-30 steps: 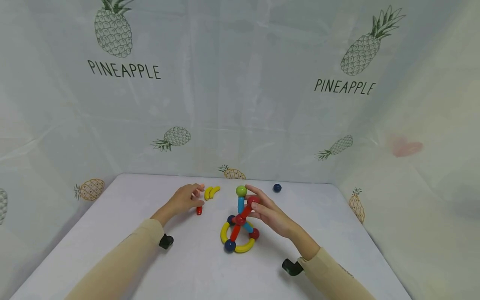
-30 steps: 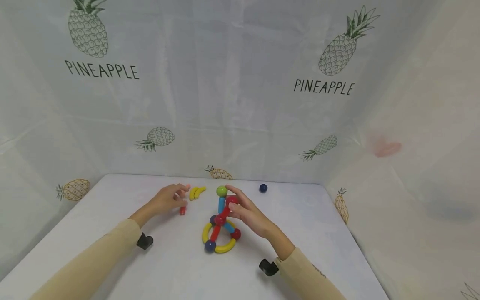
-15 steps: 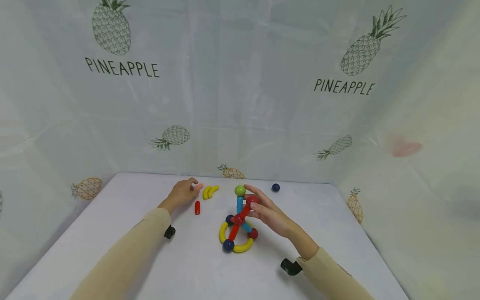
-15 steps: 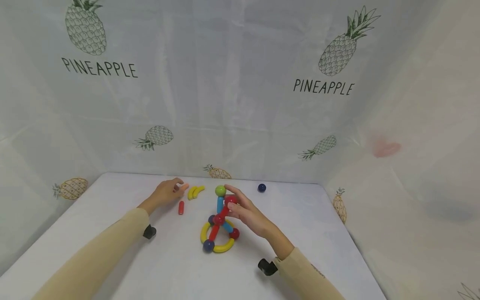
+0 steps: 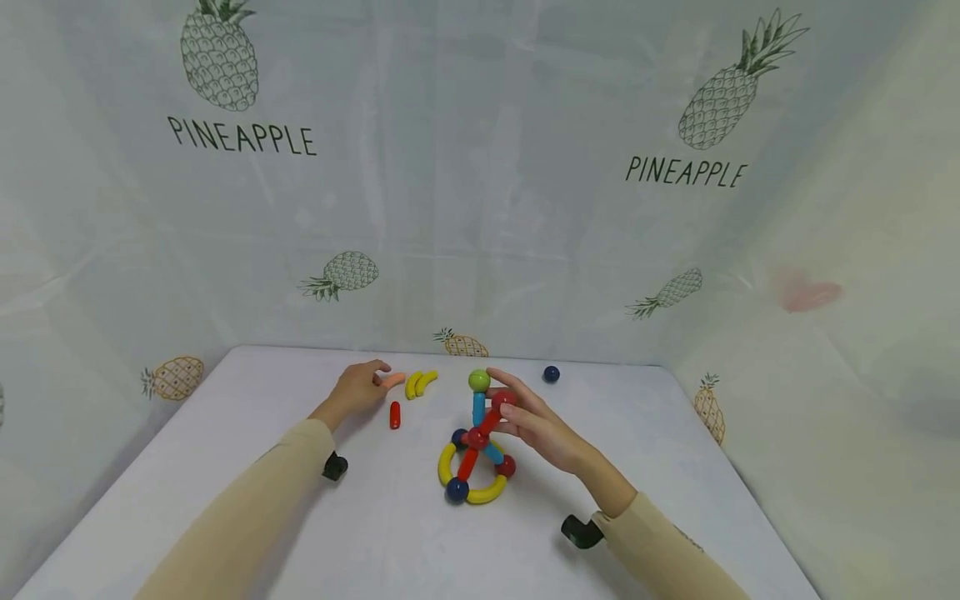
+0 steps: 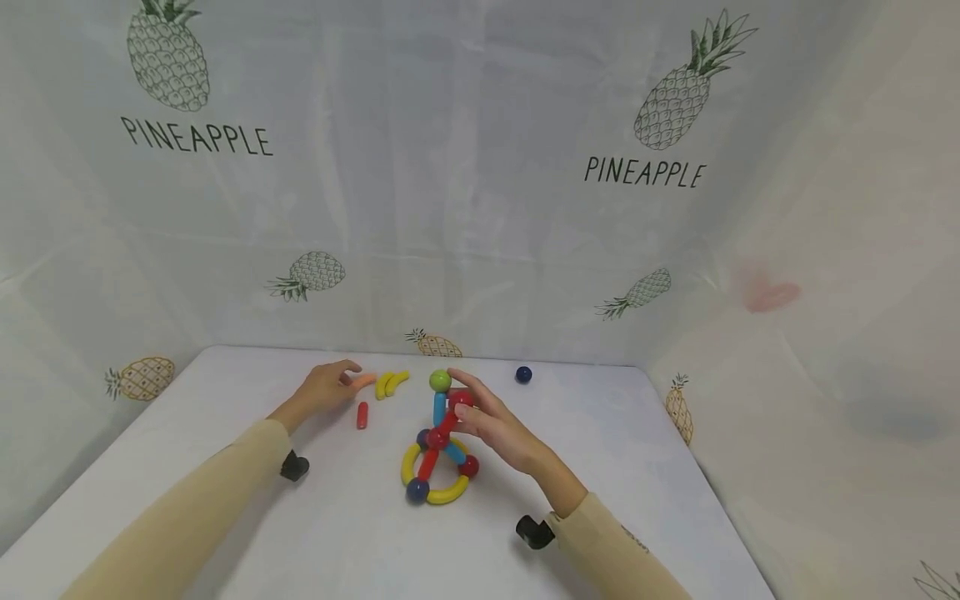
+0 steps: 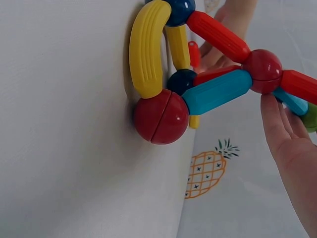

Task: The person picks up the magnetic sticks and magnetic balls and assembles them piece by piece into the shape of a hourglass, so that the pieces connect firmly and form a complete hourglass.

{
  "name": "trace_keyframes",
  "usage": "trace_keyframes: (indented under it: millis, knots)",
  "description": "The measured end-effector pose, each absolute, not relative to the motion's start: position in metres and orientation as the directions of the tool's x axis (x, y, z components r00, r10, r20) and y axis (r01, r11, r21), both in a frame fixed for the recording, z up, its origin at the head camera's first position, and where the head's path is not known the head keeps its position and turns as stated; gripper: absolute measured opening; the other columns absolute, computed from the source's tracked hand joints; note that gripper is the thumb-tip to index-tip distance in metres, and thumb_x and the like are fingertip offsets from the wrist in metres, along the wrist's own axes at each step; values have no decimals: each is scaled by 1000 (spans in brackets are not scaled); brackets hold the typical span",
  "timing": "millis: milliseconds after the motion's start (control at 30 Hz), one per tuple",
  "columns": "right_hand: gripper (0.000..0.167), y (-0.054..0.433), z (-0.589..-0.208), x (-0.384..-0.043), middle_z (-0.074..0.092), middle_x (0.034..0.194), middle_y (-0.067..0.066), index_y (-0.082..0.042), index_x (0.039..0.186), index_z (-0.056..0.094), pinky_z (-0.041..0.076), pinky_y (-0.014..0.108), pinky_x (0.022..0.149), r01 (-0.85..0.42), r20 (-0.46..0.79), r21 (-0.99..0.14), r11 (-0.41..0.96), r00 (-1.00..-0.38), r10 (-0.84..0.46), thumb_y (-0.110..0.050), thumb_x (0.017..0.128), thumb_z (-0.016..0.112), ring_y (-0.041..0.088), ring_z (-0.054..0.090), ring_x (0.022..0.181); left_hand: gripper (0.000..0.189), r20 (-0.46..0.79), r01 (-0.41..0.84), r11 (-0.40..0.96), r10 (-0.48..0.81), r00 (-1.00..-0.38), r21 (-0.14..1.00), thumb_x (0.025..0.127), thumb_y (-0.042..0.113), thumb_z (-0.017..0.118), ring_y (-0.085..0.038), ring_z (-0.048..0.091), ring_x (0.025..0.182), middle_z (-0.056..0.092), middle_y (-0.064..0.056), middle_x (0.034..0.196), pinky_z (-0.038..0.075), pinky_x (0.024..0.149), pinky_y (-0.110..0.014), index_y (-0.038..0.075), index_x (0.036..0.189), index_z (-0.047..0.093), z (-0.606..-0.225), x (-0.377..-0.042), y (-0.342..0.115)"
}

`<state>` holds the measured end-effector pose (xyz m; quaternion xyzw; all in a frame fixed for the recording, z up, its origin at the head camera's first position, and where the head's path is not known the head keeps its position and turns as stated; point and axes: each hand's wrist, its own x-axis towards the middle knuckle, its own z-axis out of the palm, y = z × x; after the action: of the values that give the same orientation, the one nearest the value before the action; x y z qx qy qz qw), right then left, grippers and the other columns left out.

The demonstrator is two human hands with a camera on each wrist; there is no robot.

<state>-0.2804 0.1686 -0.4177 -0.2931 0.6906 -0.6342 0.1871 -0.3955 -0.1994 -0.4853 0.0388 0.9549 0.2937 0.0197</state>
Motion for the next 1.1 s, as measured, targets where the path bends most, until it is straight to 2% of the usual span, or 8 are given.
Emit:
trace_keyframes:
  millis: [67, 233, 433, 567, 700, 867, 1100]
  knots:
    - [66, 168, -417, -280, 30, 166, 21, -22, 170, 20, 45, 44, 119, -167, 112, -986, 26, -757, -643, -26, 110, 47, 40, 34, 153, 47, -16, 55, 818, 78, -997, 572, 104, 32, 68, -37, 62, 113, 70, -19, 124, 54, 103, -54, 5, 143, 62, -487, -395, -204]
    - [66, 168, -418, -280, 31, 166, 21, -21, 170, 20, 44, 44, 119, -169, 111, -985, 28, -757, -644, -28, 111, 48, 40, 33, 153, 40, 11, 89, 791, 103, -995, 605, 103, 18, 65, -36, 60, 115, 68, -18, 127, 55, 98, -51, 5, 141, 64, -483, -390, -212]
    - [66, 168, -417, -281, 31, 166, 22, -22, 170, 20, 46, 41, 118, -172, 114, -985, 27, -755, -646, -26, 111, 47, 40, 34, 153, 41, 44, 112, 709, 114, -993, 696, 105, 23, 66, -35, 62, 122, 66, -16, 136, 61, 91, -42, 12, 144, 62, -462, -372, -209]
    - [65, 167, -418, -282, 31, 166, 22, -22, 170, 21, 47, 39, 117, -165, 112, -986, 23, -757, -644, -26, 111, 47, 40, 36, 152, 46, 39, 120, 656, 137, -990, 745, 104, 32, 69, -32, 63, 123, 66, -12, 137, 59, 97, -44, 19, 148, 60, -442, -359, -198]
    - [65, 167, -419, -283, 32, 165, 23, -21, 170, 21, 47, 38, 116, -162, 113, -987, 17, -755, -645, -26, 111, 47, 40, 37, 151, 48, 39, 145, 592, 188, -981, 793, 104, 35, 70, -30, 64, 122, 66, -9, 136, 57, 103, -48, 21, 148, 58, -423, -347, -181]
    - [66, 166, -419, -283, 32, 164, 24, -20, 170, 21, 48, 35, 115, -159, 113, -987, 11, -752, -650, -27, 111, 47, 39, 38, 149, 46, 66, 186, 508, 245, -967, 841, 102, 32, 73, -28, 64, 122, 66, -7, 136, 59, 99, -45, 24, 145, 59, -401, -331, -155]
    - [65, 167, -418, -284, 32, 164, 24, -20, 170, 21, 48, 35, 115, -138, 96, -990, 13, -753, -650, -26, 111, 46, 38, 40, 148, 51, 78, 212, 417, 315, -946, 884, 100, 36, 76, -24, 72, 111, 68, -7, 134, 60, 95, -42, 23, 146, 58, -385, -321, -127]
